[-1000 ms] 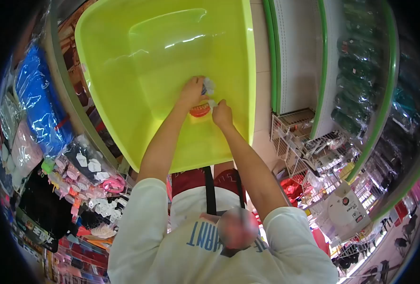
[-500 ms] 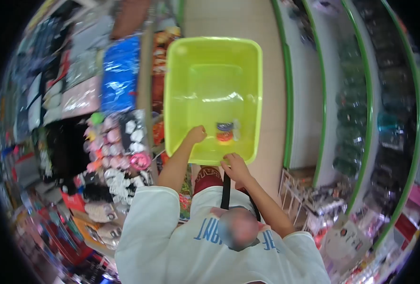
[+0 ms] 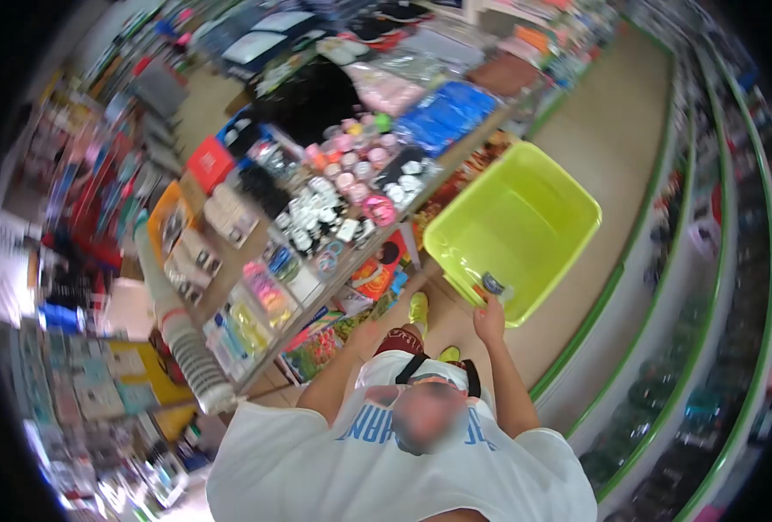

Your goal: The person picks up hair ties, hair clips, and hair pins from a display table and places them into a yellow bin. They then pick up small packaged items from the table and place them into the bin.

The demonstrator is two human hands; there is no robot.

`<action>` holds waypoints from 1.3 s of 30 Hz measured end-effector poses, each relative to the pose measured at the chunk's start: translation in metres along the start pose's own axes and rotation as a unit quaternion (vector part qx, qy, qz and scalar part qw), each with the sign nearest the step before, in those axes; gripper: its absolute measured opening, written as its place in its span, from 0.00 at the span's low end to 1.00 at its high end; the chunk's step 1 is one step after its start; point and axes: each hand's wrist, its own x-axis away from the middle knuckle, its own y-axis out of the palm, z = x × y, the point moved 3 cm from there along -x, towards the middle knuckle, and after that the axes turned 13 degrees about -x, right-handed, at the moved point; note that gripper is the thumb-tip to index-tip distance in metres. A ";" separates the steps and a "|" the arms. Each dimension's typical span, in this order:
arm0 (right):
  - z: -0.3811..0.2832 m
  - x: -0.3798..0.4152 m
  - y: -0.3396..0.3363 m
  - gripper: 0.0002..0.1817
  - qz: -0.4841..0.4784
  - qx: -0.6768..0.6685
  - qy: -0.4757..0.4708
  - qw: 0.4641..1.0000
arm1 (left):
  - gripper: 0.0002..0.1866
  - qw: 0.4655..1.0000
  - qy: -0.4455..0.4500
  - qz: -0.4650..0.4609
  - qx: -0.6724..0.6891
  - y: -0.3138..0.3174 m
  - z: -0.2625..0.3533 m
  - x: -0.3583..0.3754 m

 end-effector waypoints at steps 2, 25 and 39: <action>0.008 -0.001 0.010 0.18 -0.014 0.046 0.005 0.999 | 0.06 0.977 -0.073 -0.157 -0.123 0.054 -0.102 0.094; -0.201 -0.067 0.309 0.09 -0.253 -0.009 -0.110 0.961 | 0.13 0.730 -0.391 0.079 0.556 0.039 -0.335 0.253; -0.240 -0.083 0.476 0.11 -0.383 0.197 -0.119 0.895 | 0.15 0.954 -0.170 0.168 0.179 -0.273 -0.178 0.130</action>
